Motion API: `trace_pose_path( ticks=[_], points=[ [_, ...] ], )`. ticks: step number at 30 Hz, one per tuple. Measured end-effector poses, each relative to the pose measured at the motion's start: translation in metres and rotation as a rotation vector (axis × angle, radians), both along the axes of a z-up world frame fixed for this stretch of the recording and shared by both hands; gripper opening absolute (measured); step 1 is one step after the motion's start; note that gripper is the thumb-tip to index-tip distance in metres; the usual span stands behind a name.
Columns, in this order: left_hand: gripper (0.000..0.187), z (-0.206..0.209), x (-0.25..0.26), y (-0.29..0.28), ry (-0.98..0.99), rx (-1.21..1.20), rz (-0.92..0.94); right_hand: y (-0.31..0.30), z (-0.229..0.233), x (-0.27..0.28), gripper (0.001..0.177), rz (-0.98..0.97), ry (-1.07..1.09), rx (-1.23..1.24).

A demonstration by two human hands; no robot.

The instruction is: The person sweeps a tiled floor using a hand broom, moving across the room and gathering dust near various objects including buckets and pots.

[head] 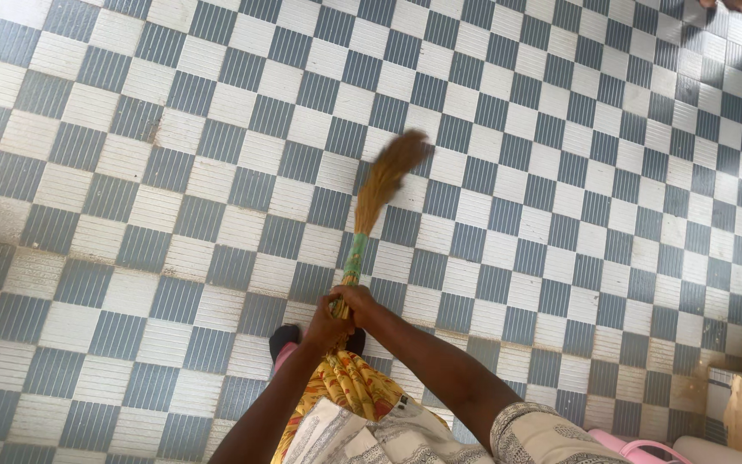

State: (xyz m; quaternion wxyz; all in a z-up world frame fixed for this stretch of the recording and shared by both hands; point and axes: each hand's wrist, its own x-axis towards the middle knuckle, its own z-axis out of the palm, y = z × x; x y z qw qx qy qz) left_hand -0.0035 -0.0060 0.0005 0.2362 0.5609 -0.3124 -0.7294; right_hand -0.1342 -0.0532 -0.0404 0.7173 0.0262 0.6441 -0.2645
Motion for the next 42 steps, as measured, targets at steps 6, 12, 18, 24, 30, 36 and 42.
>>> trace_pose_path(
  ticks=[6, 12, 18, 24, 30, 36, 42],
  points=[
    [0.098, 0.035, -0.03, -0.029, 0.171, -0.117, 0.302, -0.05, 0.029, -0.007, 0.036, 0.087, 0.079, -0.283],
    [0.11, 0.109, -0.046, -0.037, 0.251, 0.134, 0.381, -0.063, 0.064, -0.018, 0.04, 0.3, 0.155, -0.41],
    [0.114, 0.124, -0.069, -0.011, 0.229, 0.2, 0.457, -0.047, 0.085, -0.029, 0.05, 0.624, 0.249, -0.541],
    [0.108, 0.116, -0.096, 0.017, 0.375, 0.367, 0.631, -0.029, 0.115, -0.036, 0.076, 0.879, 0.187, -0.511],
    [0.061, 0.047, -0.128, 0.033, 0.706, 0.384, 0.737, -0.031, 0.07, -0.039, 0.075, 1.281, 0.095, -0.582],
    [0.065, 0.004, -0.133, 0.021, 0.767, 0.367, 0.85, -0.045, 0.028, -0.035, 0.067, 1.353, 0.073, -0.419],
    [0.082, 0.026, -0.126, -0.015, 0.564, 0.505, 0.873, -0.067, 0.026, -0.043, 0.06, 1.187, 0.146, -0.281]
  ],
)
